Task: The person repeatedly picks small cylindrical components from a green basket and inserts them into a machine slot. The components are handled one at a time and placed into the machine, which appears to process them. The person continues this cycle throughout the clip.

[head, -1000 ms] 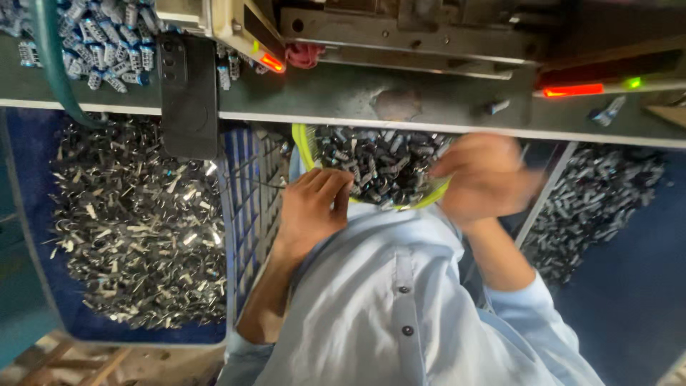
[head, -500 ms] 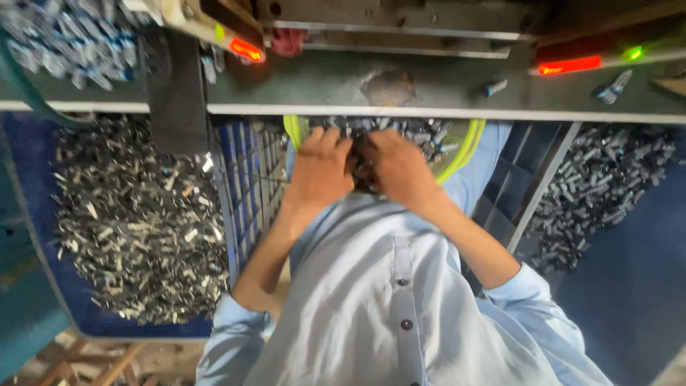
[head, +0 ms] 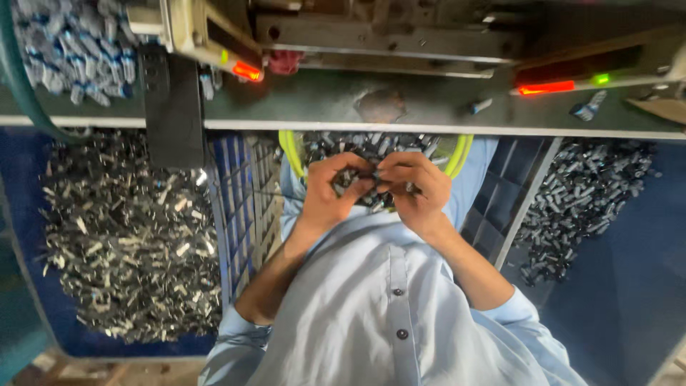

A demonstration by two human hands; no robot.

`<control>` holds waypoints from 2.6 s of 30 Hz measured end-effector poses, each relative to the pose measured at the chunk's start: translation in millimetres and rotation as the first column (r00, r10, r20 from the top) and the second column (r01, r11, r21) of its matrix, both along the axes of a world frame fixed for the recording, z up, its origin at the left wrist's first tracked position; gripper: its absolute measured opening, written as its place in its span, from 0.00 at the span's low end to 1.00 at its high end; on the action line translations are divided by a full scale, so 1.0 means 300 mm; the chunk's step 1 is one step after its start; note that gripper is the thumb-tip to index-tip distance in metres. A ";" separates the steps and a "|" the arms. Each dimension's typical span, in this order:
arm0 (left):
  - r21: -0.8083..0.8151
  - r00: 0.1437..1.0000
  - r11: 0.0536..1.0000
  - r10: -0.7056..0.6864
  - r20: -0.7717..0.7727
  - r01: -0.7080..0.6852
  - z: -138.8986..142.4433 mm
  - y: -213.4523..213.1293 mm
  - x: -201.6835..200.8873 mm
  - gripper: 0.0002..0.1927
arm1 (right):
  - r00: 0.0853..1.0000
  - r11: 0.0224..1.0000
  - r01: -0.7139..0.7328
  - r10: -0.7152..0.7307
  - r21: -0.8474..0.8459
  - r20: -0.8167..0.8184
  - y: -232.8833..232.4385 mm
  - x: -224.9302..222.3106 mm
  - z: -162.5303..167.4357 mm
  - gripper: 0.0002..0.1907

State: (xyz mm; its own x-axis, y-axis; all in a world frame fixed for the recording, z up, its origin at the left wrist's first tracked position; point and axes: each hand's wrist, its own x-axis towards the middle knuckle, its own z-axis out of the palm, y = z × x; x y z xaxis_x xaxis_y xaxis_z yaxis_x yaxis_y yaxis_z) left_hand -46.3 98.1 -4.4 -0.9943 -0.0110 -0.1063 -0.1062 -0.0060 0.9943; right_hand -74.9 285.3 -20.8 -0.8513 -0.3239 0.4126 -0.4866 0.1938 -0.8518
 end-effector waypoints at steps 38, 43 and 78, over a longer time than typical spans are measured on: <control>0.476 0.980 0.861 0.196 0.014 -0.179 -0.002 -0.046 0.014 0.14 | 0.837 0.914 0.245 -0.031 0.324 -0.546 -0.080 -0.299 0.409 0.12; 0.503 0.984 0.846 0.165 0.071 -0.178 0.077 -0.043 0.009 0.06 | 0.934 0.985 -0.100 0.044 0.142 0.355 -0.124 -0.100 0.230 0.17; -0.646 0.986 0.763 -0.108 -0.127 0.000 -0.052 -0.065 0.040 0.03 | 0.840 0.958 0.139 0.020 0.250 -0.542 -0.094 -0.461 0.281 0.15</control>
